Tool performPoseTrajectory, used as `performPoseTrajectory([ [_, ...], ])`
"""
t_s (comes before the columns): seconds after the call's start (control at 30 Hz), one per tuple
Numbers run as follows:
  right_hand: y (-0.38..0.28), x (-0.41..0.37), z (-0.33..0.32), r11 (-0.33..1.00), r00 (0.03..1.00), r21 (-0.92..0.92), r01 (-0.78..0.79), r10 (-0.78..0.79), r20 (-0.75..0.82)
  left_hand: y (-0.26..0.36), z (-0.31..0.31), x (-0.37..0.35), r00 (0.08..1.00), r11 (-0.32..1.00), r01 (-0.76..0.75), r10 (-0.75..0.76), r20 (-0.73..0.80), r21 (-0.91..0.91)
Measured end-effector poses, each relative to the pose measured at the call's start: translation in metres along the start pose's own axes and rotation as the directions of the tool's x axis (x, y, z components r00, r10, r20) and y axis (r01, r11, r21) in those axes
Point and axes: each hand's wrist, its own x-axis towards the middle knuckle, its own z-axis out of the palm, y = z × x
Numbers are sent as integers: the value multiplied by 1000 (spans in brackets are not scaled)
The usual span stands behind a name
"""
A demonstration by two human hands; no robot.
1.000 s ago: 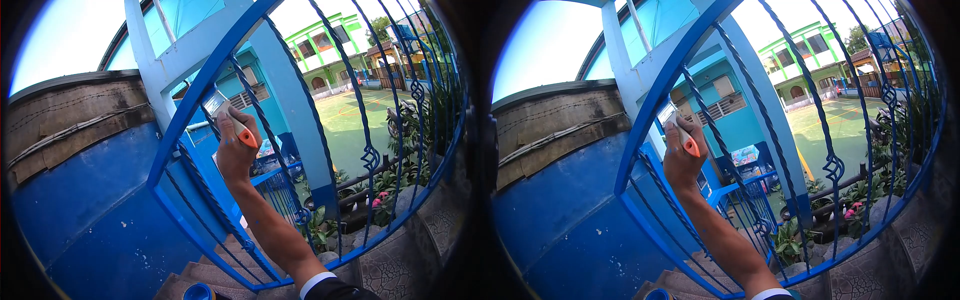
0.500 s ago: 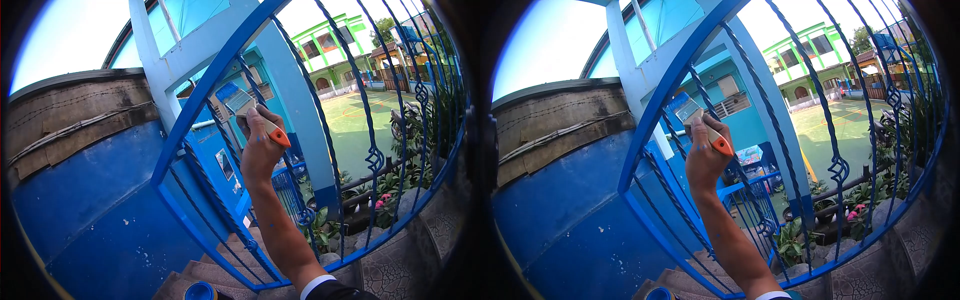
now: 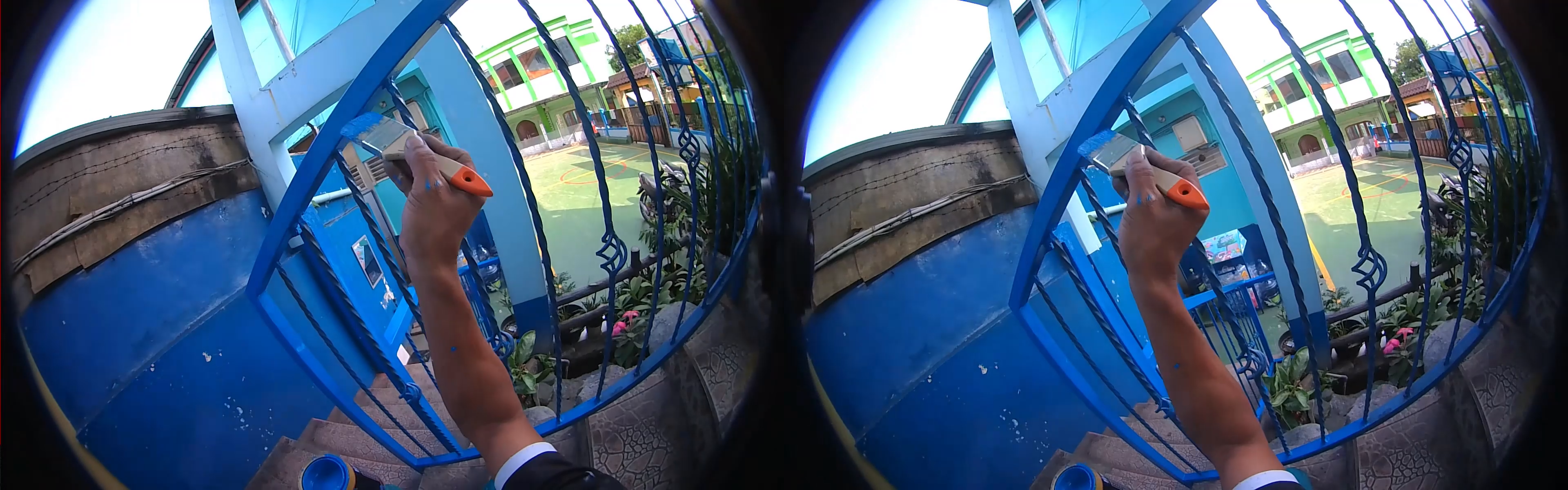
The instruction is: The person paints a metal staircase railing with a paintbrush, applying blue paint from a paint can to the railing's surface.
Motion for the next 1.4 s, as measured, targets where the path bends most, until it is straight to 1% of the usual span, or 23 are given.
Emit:
performPoseTrajectory([
  [0.07,10,-2,-13,993,997,-85,81,-82,-7,-5,4,-5,1000,1000,7,-7,-18,13],
  [0.13,25,-1,-23,975,987,-156,157,-160,-1,15,-4,8,999,999,15,-14,-36,33],
  [0.17,29,-4,-19,972,989,-188,144,-149,-12,89,-34,42,999,999,13,-12,-37,33],
  [0.2,32,-8,-15,948,978,-241,206,-202,42,163,-63,75,949,926,183,-254,-185,-331],
  [0.23,34,-12,-12,919,963,-290,268,-250,99,237,-93,108,828,702,253,-513,-226,-666],
  [0.3,48,-23,-5,854,914,-334,400,-347,208,227,-88,100,827,715,253,-510,-238,-652],
  [0.4,46,-41,-21,863,892,-298,408,-307,332,227,-88,99,823,703,252,-517,-235,-666],
  [0.43,47,-40,-23,804,830,-271,529,-425,361,231,-89,102,821,693,252,-522,-230,-676],
  [0.57,48,-23,-15,761,820,-305,572,-521,236,241,-91,107,813,711,250,-523,-257,-657],
  [0.7,71,-35,-19,704,751,-301,643,-501,430,235,-88,106,816,734,270,-518,-258,-623],
  [0.8,65,-38,-30,696,714,-255,671,-513,477,234,-87,106,834,718,223,-491,-252,-660],
  [0.83,65,-35,-30,691,720,-265,673,-528,450,235,-87,106,843,707,204,-478,-245,-677],
  [0.93,63,-22,-26,672,735,-306,674,-569,369,211,-77,88,827,732,321,-525,-198,-600],
  [0.97,68,-23,-28,675,731,-310,669,-524,436,209,-75,85,823,718,334,-538,-182,-611],
  [1.07,64,-36,-37,606,587,-237,759,-482,650,218,-79,90,811,673,354,-567,-145,-650],
  [1.1,56,-42,-42,732,629,-193,653,-382,677,220,-79,93,805,657,356,-577,-140,-664],
  [1.13,49,-45,-44,771,657,-183,609,-362,662,220,-77,96,797,639,358,-588,-133,-681],
  [1.2,32,-45,-50,842,709,-172,511,-300,638,217,-69,101,823,697,270,-525,-217,-664],
  [1.27,10,-35,-52,906,868,-314,283,-103,486,184,-49,92,819,708,222,-509,-266,-671],
  [1.3,-2,-29,-53,973,911,-224,51,47,410,148,-26,82,928,897,224,-316,-197,-382],
  [1.33,-13,-22,-55,975,912,-121,-188,219,348,63,34,35,987,987,146,-150,-56,-61],
  [1.37,-22,-20,-65,952,878,-93,-292,306,369,113,10,58,982,983,163,-170,-77,-87],
  [1.4,-31,-25,-79,916,834,-72,-396,391,390,173,-25,89,934,872,233,-324,-151,-430],
])
